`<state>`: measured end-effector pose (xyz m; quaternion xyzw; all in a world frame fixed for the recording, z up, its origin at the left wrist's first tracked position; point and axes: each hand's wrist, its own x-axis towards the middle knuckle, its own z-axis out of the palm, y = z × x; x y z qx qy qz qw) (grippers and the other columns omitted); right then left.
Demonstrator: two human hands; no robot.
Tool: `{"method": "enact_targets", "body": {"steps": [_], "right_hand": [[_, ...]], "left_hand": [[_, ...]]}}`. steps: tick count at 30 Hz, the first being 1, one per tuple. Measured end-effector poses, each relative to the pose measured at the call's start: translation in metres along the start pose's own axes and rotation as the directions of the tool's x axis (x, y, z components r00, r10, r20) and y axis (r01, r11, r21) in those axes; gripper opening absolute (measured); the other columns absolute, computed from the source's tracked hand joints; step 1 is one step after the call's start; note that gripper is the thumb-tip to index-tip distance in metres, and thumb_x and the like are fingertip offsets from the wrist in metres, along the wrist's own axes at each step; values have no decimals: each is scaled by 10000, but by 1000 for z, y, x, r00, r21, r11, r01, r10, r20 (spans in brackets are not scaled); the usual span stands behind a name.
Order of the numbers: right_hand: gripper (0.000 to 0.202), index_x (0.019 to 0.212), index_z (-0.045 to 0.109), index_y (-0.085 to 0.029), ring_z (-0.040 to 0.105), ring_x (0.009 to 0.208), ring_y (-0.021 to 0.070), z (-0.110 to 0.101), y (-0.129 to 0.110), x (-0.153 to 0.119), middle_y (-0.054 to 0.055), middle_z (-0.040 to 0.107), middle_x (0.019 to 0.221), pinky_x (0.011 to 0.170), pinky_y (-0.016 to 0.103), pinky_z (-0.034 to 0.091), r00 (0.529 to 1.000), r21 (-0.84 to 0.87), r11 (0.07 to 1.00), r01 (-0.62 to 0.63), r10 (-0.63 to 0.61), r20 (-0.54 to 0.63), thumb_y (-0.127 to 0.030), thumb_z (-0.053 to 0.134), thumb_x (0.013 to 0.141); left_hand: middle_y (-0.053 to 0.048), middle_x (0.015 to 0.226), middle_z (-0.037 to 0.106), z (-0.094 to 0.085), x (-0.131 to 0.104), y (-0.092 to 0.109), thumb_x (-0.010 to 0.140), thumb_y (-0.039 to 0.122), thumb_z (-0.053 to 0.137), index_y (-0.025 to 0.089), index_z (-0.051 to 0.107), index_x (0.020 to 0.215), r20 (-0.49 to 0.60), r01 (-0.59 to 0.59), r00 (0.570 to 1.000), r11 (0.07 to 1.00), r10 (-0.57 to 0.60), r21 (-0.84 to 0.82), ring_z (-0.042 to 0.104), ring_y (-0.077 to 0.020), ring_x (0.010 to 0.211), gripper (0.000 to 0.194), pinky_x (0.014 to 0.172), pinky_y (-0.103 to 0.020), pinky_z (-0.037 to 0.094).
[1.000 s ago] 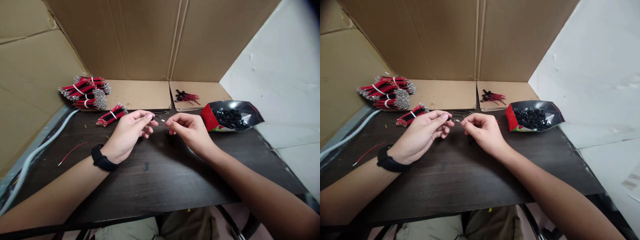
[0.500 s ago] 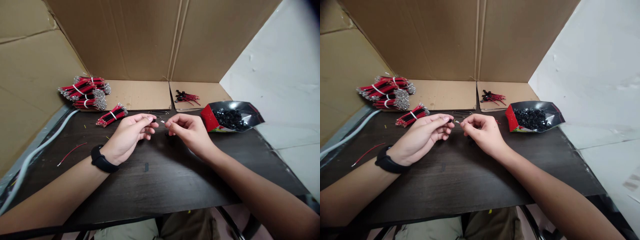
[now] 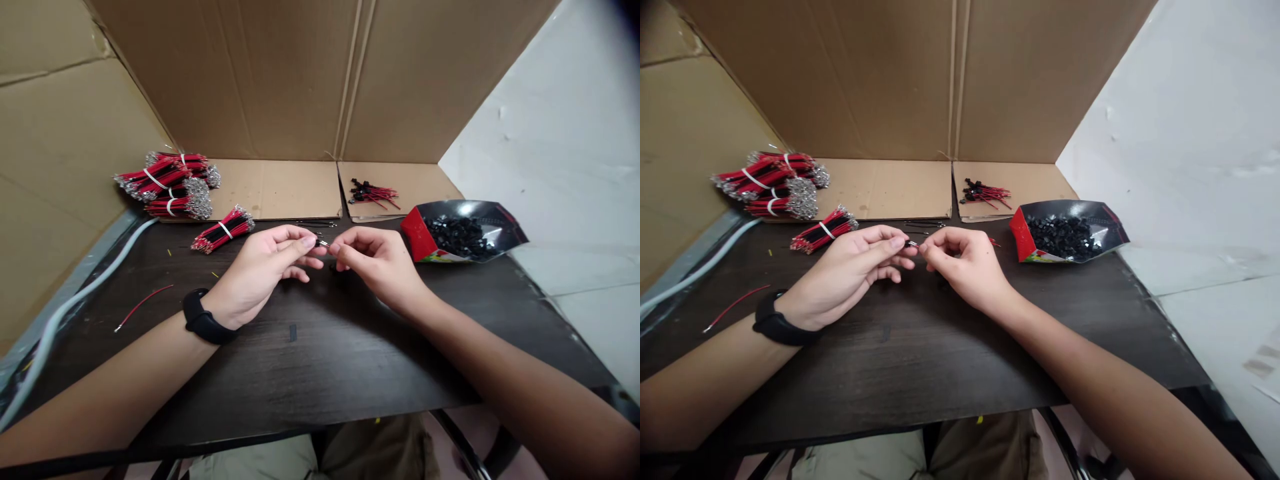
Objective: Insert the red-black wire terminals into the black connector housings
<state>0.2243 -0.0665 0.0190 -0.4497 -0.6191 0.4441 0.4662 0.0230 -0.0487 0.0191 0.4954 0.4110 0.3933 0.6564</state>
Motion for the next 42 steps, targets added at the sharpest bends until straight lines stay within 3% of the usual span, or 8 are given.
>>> {"method": "enact_targets", "body": {"steps": [17, 25, 31, 42], "right_hand": [[120, 755, 705, -153, 564, 604, 107, 1, 1, 0, -3, 680, 669, 569, 239, 412, 1000, -95, 995, -11, 9, -19, -228, 709, 848], [106, 784, 743, -160, 583, 631, 119, 0, 3, 0, 9, 712, 710, 584, 246, 415, 999, -169, 985, 27, -35, -42, -230, 701, 852], [109, 794, 765, -162, 592, 632, 125, 0, 1, -2, 9, 723, 702, 581, 245, 418, 998, -201, 978, 52, -60, -34, -225, 701, 855], [163, 825, 784, -171, 581, 634, 128, -1, 2, -1, 8, 725, 712, 577, 251, 402, 997, -229, 970, 75, -80, -12, -290, 705, 905]], "left_hand": [[-33, 916, 703, 1, 2, -1, 861, 359, 824, 183, 766, 1000, -15, -54, 998, 996, 56, 66, 613, -110, 727, 232, 594, -204, 480], [-53, 901, 744, 5, -2, 4, 869, 371, 809, 172, 780, 979, -42, -175, 980, 936, 197, 305, 629, -135, 711, 229, 599, -225, 496], [-53, 894, 755, 5, -2, 2, 883, 354, 794, 170, 780, 973, -53, -228, 962, 895, 268, 383, 633, -138, 712, 205, 600, -226, 502], [-53, 895, 774, 5, -3, 3, 871, 363, 806, 190, 806, 976, -56, -196, 971, 913, 230, 358, 631, -134, 687, 203, 597, -228, 500]]}}
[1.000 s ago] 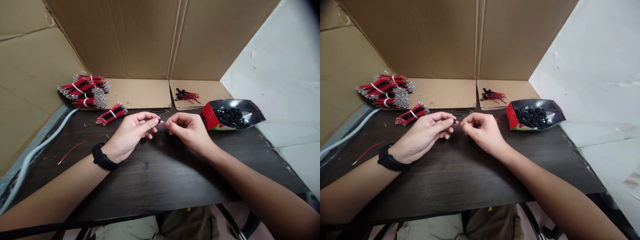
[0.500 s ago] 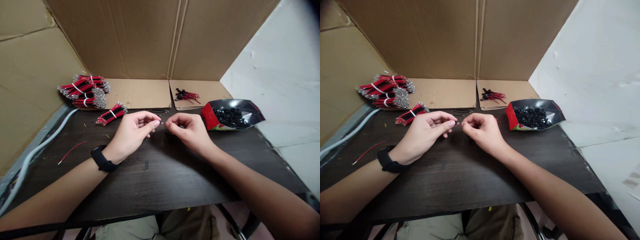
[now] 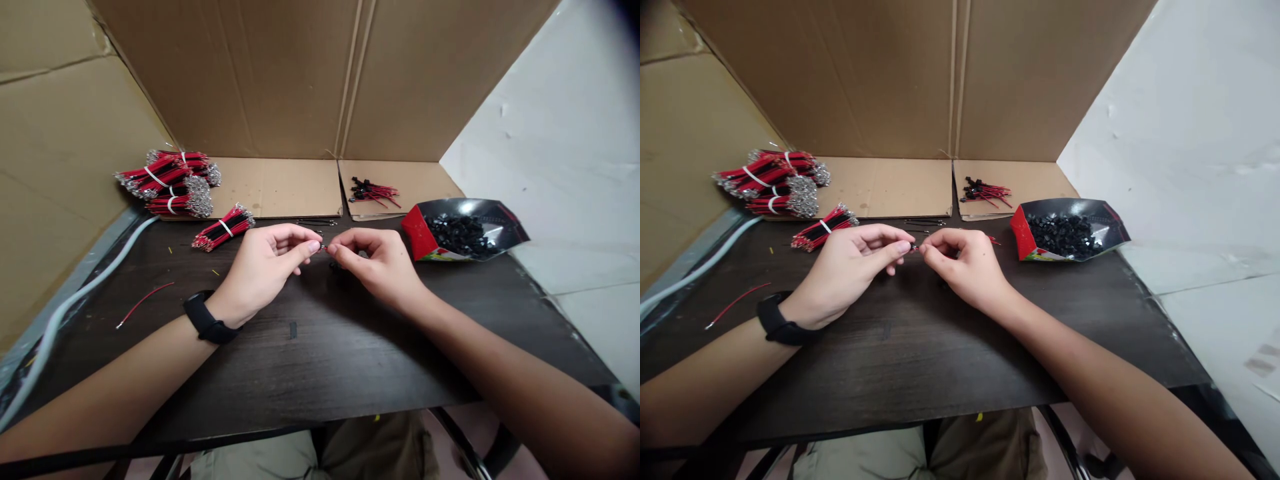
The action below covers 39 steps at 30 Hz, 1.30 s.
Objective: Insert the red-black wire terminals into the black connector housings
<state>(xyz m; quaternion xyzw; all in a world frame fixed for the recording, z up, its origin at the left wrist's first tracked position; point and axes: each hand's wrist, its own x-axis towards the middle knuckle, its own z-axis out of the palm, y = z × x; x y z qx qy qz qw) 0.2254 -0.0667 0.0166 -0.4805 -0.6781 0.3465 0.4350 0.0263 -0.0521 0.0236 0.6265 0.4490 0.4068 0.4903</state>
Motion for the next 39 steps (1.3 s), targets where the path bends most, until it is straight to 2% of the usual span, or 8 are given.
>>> {"method": "enact_targets", "body": {"steps": [8, 13, 20, 26, 31, 34, 39], "right_hand": [[207, 808, 743, -173, 567, 657, 138, 2, -3, -3, 2, 677, 695, 623, 262, 419, 1000, -60, 998, 29, -29, 5, -310, 665, 943], [195, 824, 732, -174, 571, 664, 137, 7, -1, -8, 0, 673, 708, 643, 266, 425, 998, -53, 997, 58, -58, 0, -292, 649, 956], [228, 809, 716, -171, 552, 633, 131, 9, -1, -5, -1, 657, 676, 605, 260, 414, 998, 36, 998, -43, 45, -51, -351, 682, 944], [218, 858, 740, -170, 585, 668, 131, 8, 2, -1, 12, 693, 734, 631, 263, 452, 997, 141, 988, -67, 71, -19, -377, 717, 922], [157, 960, 754, -167, 630, 722, 134, 9, 4, 0, 22, 736, 830, 688, 266, 494, 996, 224, 971, -85, 86, 3, -308, 732, 894], [120, 917, 737, -167, 618, 700, 133, 8, 4, 0, 12, 715, 780, 667, 264, 481, 996, 185, 980, -78, 83, -21, -282, 712, 899], [115, 852, 734, -161, 601, 667, 128, 6, 3, -1, 3, 708, 721, 637, 259, 447, 999, 23, 1000, -12, 13, -33, -233, 675, 919]], "left_hand": [[-61, 890, 796, 3, -2, -2, 856, 337, 820, 183, 819, 962, -38, -38, 999, 999, 39, 25, 686, -166, 736, 187, 664, -262, 550], [-68, 952, 811, 6, -5, -7, 861, 318, 818, 186, 824, 955, -55, -91, 994, 996, 92, 26, 736, -197, 846, 162, 805, -304, 597], [-93, 1056, 812, 8, -5, -9, 828, 343, 849, 183, 826, 1030, -87, -145, 985, 989, 148, 35, 753, -238, 958, 258, 938, -371, 601], [-84, 1041, 808, 5, -4, -9, 847, 343, 833, 179, 812, 1014, -103, -166, 979, 983, 174, 81, 750, -226, 942, 235, 934, -354, 595], [-68, 1017, 803, 4, -4, -9, 865, 324, 821, 175, 797, 1021, -96, -188, 976, 979, 194, 72, 747, -197, 915, 217, 894, -311, 595], [-76, 1023, 804, 3, -4, -9, 861, 320, 826, 168, 797, 1034, -106, -178, 977, 981, 185, 71, 751, -201, 923, 233, 890, -313, 596], [-72, 1008, 819, 2, -3, -9, 860, 313, 827, 174, 813, 1014, -97, -185, 976, 975, 197, 122, 763, -197, 899, 207, 858, -307, 606]]}}
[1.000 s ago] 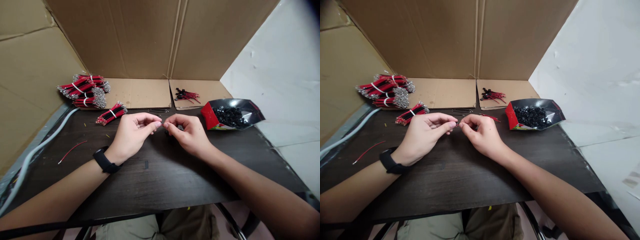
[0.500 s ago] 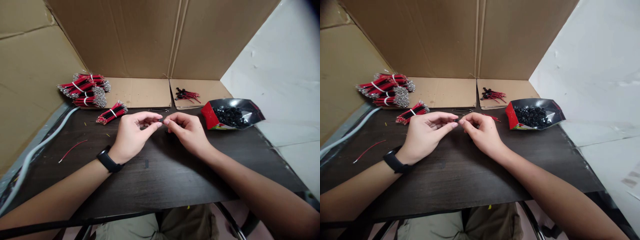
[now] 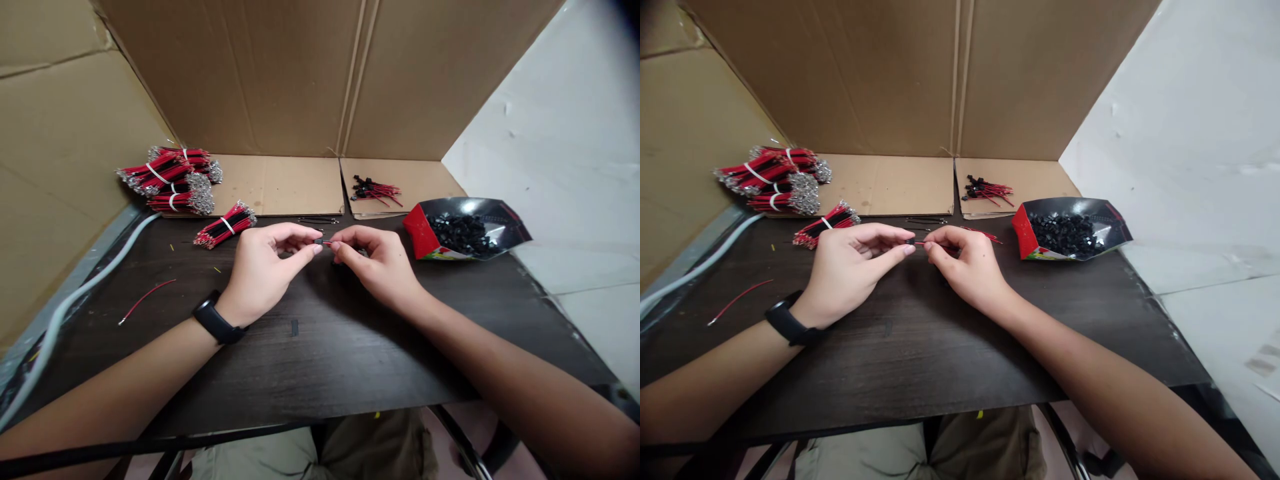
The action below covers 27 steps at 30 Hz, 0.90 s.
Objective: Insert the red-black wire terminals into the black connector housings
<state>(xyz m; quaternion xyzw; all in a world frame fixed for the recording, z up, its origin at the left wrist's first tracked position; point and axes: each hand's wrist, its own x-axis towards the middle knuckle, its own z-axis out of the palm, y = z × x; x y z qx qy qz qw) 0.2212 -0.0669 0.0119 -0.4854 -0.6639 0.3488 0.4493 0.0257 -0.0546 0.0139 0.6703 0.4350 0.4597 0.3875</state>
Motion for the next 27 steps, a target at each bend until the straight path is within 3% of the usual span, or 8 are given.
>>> {"method": "enact_targets", "body": {"steps": [9, 13, 15, 19, 23, 27], "right_hand": [[114, 859, 761, -163, 643, 677, 133, 0, 1, 0, 0, 743, 728, 638, 254, 459, 999, -16, 999, 31, -31, 23, -205, 672, 917], [121, 870, 772, -173, 686, 745, 160, -5, 0, 4, 21, 786, 815, 694, 280, 503, 999, -49, 998, 48, -49, -4, -252, 689, 909], [129, 881, 789, -180, 710, 787, 182, -16, 1, 12, 34, 804, 855, 732, 306, 528, 996, -99, 993, 65, -70, -49, -273, 700, 897], [133, 901, 823, -183, 734, 837, 225, -59, 6, 49, 69, 819, 906, 781, 365, 562, 985, -325, 945, 31, -85, -153, -269, 730, 860], [118, 901, 838, -179, 747, 849, 265, -98, 15, 95, 95, 813, 877, 841, 429, 578, 985, -569, 807, -157, 83, -154, -235, 752, 845], [73, 884, 825, -214, 744, 898, 279, -104, 23, 121, 83, 802, 874, 908, 459, 579, 969, -695, 676, -245, 193, -154, -207, 785, 824]], "left_hand": [[-61, 993, 831, 0, 1, -6, 828, 267, 849, 185, 833, 1002, -10, -37, 999, 999, 37, -16, 781, -214, 878, 194, 827, -328, 639], [-82, 1062, 825, -1, 3, -4, 830, 249, 847, 167, 789, 1198, -30, -21, 999, 998, 20, -54, 782, -216, 928, 382, 846, -331, 641], [-89, 1066, 823, -3, 4, -4, 835, 234, 839, 158, 778, 1217, -45, -29, 999, 998, 27, -52, 781, -213, 942, 394, 831, -316, 637], [-78, 983, 819, -7, 9, -9, 849, 243, 822, 155, 813, 1019, -55, -75, 996, 997, 76, 24, 770, -192, 865, 192, 750, -280, 616], [-67, 939, 814, -10, 13, -15, 852, 252, 812, 158, 810, 970, -59, -90, 994, 994, 94, 67, 755, -177, 807, 151, 696, -267, 592], [-65, 938, 812, -13, 16, -17, 856, 250, 798, 159, 806, 961, -68, -98, 992, 990, 105, 97, 752, -175, 810, 139, 697, -269, 585]]}}
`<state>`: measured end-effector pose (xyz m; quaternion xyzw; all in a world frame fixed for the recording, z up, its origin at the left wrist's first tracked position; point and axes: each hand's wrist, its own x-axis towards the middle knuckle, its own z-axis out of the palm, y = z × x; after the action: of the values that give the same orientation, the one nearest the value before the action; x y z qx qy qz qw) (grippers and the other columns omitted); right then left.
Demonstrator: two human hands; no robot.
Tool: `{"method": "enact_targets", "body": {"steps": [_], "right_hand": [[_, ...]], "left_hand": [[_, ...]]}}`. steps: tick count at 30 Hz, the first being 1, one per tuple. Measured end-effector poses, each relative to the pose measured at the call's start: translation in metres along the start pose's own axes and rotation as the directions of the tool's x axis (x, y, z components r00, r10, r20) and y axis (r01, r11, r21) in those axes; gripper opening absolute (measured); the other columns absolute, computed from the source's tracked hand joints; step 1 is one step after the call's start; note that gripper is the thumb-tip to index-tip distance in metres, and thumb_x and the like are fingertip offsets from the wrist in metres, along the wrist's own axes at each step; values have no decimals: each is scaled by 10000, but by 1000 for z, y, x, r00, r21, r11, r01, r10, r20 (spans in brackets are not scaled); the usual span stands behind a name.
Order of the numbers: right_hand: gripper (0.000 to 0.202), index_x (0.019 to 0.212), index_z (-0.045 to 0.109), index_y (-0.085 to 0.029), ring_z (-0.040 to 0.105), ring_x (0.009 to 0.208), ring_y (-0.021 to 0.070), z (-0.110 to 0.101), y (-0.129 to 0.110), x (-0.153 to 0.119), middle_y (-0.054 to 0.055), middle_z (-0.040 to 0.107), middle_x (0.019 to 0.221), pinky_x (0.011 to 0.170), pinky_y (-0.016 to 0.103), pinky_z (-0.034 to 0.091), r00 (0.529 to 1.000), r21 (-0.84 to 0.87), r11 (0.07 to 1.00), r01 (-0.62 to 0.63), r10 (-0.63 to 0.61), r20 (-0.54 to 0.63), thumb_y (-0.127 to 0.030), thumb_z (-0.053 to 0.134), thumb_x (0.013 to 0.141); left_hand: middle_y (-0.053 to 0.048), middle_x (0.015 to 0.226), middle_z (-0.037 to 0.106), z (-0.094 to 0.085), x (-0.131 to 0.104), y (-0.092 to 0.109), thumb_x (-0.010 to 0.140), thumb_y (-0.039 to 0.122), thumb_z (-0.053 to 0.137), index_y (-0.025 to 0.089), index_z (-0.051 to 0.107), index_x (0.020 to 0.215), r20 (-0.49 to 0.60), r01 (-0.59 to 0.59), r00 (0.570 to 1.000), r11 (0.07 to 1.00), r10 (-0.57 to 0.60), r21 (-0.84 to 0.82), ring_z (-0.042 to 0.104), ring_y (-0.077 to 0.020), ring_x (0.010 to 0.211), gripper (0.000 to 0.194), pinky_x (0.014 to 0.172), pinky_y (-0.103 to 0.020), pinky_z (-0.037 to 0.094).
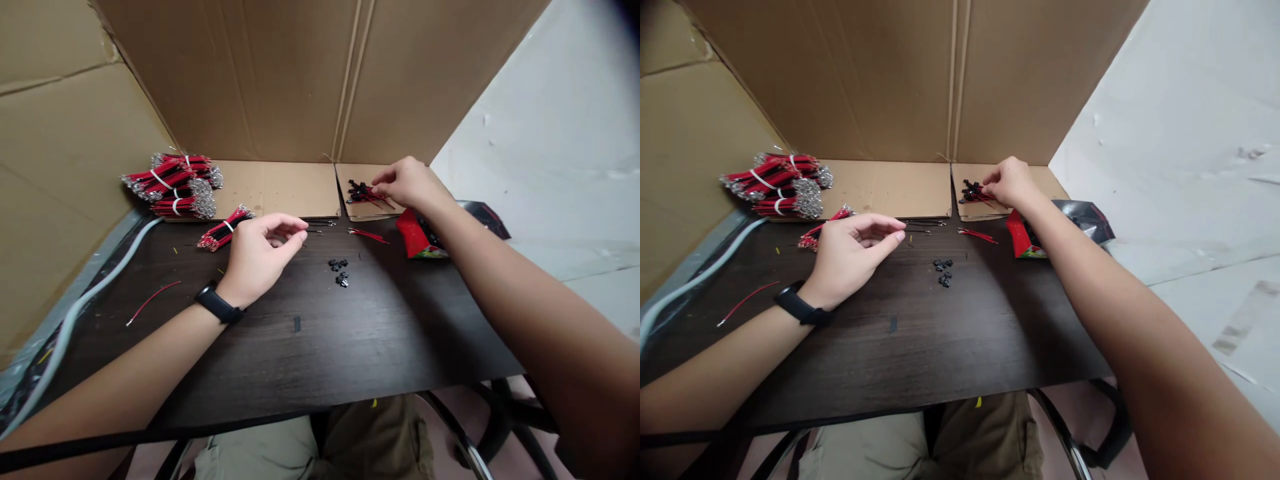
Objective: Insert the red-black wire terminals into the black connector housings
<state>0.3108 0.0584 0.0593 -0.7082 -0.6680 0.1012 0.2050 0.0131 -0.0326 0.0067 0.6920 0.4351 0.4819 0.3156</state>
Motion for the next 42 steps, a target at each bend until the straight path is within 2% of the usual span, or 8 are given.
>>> {"method": "enact_targets", "body": {"steps": [8, 12, 15, 20, 26, 30, 37, 42], "right_hand": [[194, 969, 800, -192, 734, 911, 323, 8, -2, 2, 113, 800, 952, 837, 477, 575, 997, -205, 975, 80, -79, 12, -202, 794, 775], [212, 1054, 800, -187, 729, 977, 320, 2, -13, -25, 126, 802, 1032, 874, 458, 549, 980, -233, 955, 183, -195, -31, -209, 696, 870], [208, 1026, 810, -187, 738, 874, 252, 10, -20, -52, 92, 812, 964, 793, 374, 541, 936, -149, 925, 351, -345, 63, -176, 642, 904], [272, 1002, 829, -156, 731, 891, 295, 35, -15, -82, 136, 810, 933, 812, 415, 487, 894, -384, 808, 446, -418, 159, -155, 569, 923], [270, 966, 796, -142, 717, 885, 294, 46, -1, -84, 138, 794, 917, 805, 413, 463, 867, -414, 772, 482, -488, 99, -157, 528, 932], [239, 930, 779, -169, 712, 880, 294, 44, 0, -85, 123, 791, 912, 812, 413, 464, 863, -320, 808, 495, -499, 74, -167, 541, 918], [124, 908, 720, -203, 703, 788, 240, 36, -3, -94, 71, 767, 844, 737, 344, 485, 917, -52, 919, 391, -394, -64, -182, 602, 877], [199, 990, 727, -210, 729, 885, 236, 34, 1, -94, 70, 789, 967, 814, 347, 523, 905, 89, 907, 413, -396, -156, -157, 549, 921]], "left_hand": [[-67, 933, 814, -2, 2, 4, 856, 244, 773, 155, 794, 951, -8, 23, 1000, 998, -22, 59, 743, -180, 803, 132, 734, -294, 596], [-66, 929, 813, -2, 1, 4, 863, 248, 766, 156, 793, 945, -4, 7, 1000, 997, -7, 79, 740, -179, 798, 126, 723, -291, 592], [-68, 932, 812, -2, 2, 3, 867, 251, 767, 156, 793, 950, 1, -2, 1000, 998, 2, 69, 739, -179, 796, 128, 712, -287, 584], [-51, 946, 807, 1, -2, 1, 908, 237, 725, 170, 790, 990, 90, -70, 994, 984, 56, 167, 715, -167, 767, 124, 670, -279, 556], [-80, 1224, 732, 12, -11, 0, 995, 141, 579, 196, 730, 1268, 490, -428, 836, 853, 247, 298, 644, -233, 1153, 317, 1038, -411, 509], [-92, 1188, 719, 19, -13, -2, 1018, 187, 574, 184, 743, 1215, 569, -501, 788, 783, 236, 368, 615, -257, 1131, 259, 1032, -441, 494], [-77, 1108, 738, 17, -8, -2, 1013, 190, 585, 182, 727, 1030, 545, -469, 808, 803, 222, 367, 627, -257, 1100, 144, 1004, -434, 486], [-44, 1009, 762, 13, -8, -2, 963, 211, 659, 197, 721, 994, 411, -318, 896, 888, 167, 333, 678, -219, 962, 71, 917, -383, 512]]}}
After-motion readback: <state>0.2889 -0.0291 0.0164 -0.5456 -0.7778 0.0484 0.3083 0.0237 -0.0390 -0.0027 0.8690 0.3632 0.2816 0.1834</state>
